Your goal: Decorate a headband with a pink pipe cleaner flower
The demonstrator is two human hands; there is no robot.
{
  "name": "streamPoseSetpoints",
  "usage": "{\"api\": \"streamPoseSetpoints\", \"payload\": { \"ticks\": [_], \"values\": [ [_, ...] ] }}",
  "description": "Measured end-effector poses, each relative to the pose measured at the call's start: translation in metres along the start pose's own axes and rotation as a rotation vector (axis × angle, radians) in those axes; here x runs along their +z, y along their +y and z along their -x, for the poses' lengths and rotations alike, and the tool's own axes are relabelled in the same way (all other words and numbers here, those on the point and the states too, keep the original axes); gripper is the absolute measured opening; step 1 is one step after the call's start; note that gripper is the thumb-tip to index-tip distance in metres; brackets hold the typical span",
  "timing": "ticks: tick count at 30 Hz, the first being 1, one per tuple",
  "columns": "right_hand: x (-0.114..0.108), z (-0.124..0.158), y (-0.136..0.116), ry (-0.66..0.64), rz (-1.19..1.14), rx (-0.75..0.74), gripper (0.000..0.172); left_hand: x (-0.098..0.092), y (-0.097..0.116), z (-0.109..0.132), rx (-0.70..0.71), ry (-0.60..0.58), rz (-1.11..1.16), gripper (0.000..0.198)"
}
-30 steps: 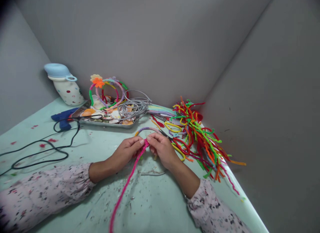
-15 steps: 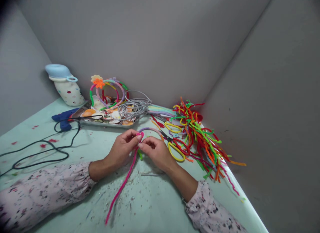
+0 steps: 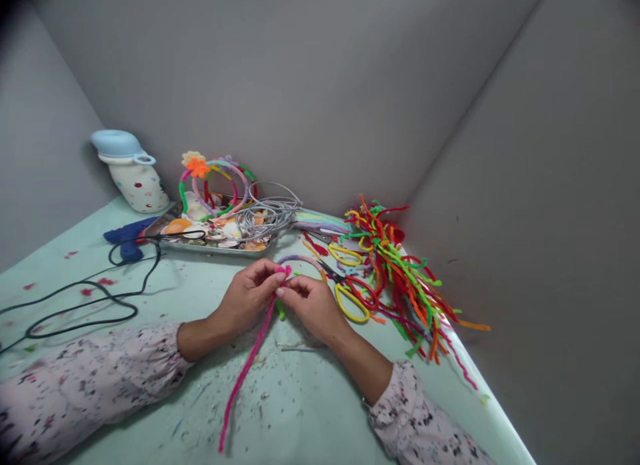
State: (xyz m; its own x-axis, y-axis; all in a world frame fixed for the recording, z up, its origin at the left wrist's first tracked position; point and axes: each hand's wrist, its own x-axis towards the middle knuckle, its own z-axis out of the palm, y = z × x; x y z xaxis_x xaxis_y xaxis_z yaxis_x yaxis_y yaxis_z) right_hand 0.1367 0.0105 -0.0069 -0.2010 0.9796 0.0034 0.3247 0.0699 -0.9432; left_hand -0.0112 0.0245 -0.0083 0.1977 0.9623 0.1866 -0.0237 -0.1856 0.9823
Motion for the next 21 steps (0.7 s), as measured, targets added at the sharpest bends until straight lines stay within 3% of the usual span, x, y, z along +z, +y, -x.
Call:
{"api": "streamPoseSetpoints", "payload": {
  "ticks": [10,16,21],
  "values": [
    [-0.009,-0.001,-0.001,-0.055,-0.188,0.032,0.012,-0.001,0.001,-0.004,-0.067,-0.014,0.052,0.017],
    [-0.012,0.0,-0.005,-0.049,-0.141,0.032,0.013,-0.002,0.001,-0.006,-0.12,-0.078,0.084,0.021],
    [-0.015,-0.003,-0.001,-0.036,-0.113,0.016,0.01,-0.003,0.002,-0.007,-0.124,-0.041,0.042,0.02]
  ]
}}
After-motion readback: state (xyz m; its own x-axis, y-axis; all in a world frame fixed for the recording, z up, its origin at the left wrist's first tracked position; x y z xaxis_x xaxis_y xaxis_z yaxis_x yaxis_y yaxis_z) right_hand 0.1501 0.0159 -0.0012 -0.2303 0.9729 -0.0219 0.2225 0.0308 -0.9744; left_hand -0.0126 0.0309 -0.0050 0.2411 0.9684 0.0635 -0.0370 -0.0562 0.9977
